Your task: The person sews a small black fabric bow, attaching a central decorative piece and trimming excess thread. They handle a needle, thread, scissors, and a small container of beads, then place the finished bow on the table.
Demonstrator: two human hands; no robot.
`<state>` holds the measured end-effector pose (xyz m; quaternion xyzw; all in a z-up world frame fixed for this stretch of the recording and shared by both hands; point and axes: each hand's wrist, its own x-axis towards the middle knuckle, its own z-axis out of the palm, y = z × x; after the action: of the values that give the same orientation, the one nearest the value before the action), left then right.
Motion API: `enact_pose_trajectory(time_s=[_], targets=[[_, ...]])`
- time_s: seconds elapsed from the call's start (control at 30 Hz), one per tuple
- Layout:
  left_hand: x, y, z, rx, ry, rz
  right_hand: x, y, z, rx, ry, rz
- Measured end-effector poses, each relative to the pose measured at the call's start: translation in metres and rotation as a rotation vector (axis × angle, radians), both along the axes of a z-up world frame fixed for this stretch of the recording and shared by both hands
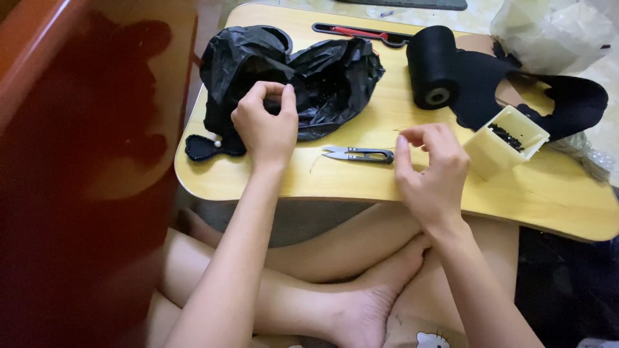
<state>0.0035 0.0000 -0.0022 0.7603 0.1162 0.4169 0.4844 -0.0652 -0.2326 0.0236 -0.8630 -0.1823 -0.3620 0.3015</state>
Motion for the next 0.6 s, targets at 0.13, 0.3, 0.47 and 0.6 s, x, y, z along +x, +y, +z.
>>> enact_pose_trajectory(time_s=[0.13,0.3,0.47,0.6], targets=[[-0.002,0.0,0.001,-0.012,-0.006,-0.001,-0.006,0.011,0.001,-0.036,-0.007,0.088],[-0.008,0.002,0.007,-0.077,-0.057,-0.005,0.004,0.026,-0.002,-0.156,0.059,0.248],[-0.015,0.003,0.014,-0.155,-0.092,-0.047,-0.004,0.02,-0.002,-0.216,0.037,0.2],[-0.017,-0.001,0.017,-0.164,-0.127,-0.084,-0.009,0.004,0.003,-0.255,0.144,0.187]])
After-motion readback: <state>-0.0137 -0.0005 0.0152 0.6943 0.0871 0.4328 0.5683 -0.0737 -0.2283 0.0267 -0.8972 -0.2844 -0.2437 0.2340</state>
